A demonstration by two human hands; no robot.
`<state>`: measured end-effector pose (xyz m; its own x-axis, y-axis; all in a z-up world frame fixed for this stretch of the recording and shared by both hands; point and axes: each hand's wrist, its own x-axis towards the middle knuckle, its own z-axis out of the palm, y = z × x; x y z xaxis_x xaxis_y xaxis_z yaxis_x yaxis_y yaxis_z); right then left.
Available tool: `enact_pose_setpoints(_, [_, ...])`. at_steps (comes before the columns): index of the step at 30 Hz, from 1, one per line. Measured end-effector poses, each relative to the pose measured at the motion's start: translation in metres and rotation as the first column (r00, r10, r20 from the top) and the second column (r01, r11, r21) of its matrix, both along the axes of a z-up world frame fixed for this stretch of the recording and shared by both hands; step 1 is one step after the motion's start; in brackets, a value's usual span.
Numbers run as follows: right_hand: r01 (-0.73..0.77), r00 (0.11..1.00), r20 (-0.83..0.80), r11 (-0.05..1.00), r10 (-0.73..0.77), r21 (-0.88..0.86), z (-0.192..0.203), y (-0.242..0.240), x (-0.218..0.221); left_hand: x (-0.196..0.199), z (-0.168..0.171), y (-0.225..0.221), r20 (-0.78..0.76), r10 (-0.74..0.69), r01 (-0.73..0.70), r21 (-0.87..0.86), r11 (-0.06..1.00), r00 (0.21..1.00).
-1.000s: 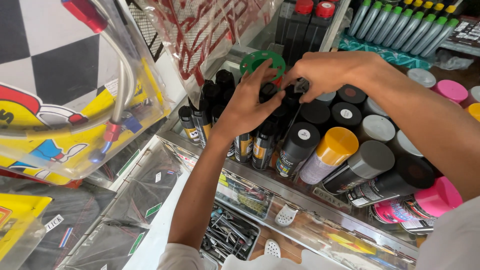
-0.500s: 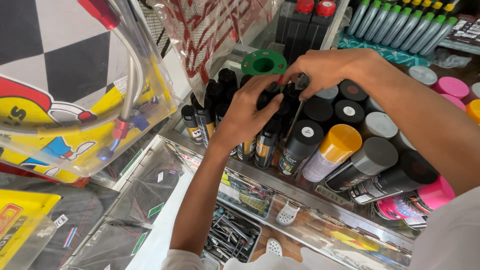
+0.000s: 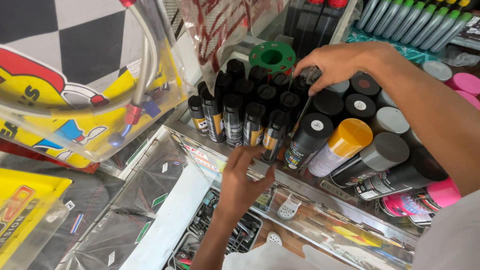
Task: Cleaning and organizing various spray paint cans on a retail shelf in a parts shop.
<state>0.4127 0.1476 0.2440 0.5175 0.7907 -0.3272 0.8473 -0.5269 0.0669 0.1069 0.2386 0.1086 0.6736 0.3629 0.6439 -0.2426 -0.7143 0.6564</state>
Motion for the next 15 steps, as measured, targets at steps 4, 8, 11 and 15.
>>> enact_pose_setpoints(4, [0.001,0.998,-0.055,1.000,-0.001,0.003,-0.003,0.002,0.003,-0.011,-0.027,-0.006,-0.090,-0.070,0.060,-0.111,0.992,0.993])
enact_pose_setpoints(8, [0.037,0.995,-0.087,0.999,-0.037,-0.003,-0.003,0.003,0.001,-0.019,-0.038,-0.005,-0.158,-0.110,0.083,-0.169,0.982,0.981])
enact_pose_setpoints(11, [0.028,0.994,-0.104,0.999,-0.025,0.021,-0.008,0.002,0.007,-0.023,-0.042,-0.005,-0.161,-0.102,0.072,-0.186,0.980,0.982])
enact_pose_setpoints(15, [0.049,0.995,-0.086,0.998,-0.045,0.042,-0.010,0.000,0.005,-0.033,-0.046,-0.008,-0.193,-0.103,0.062,-0.207,0.976,0.976])
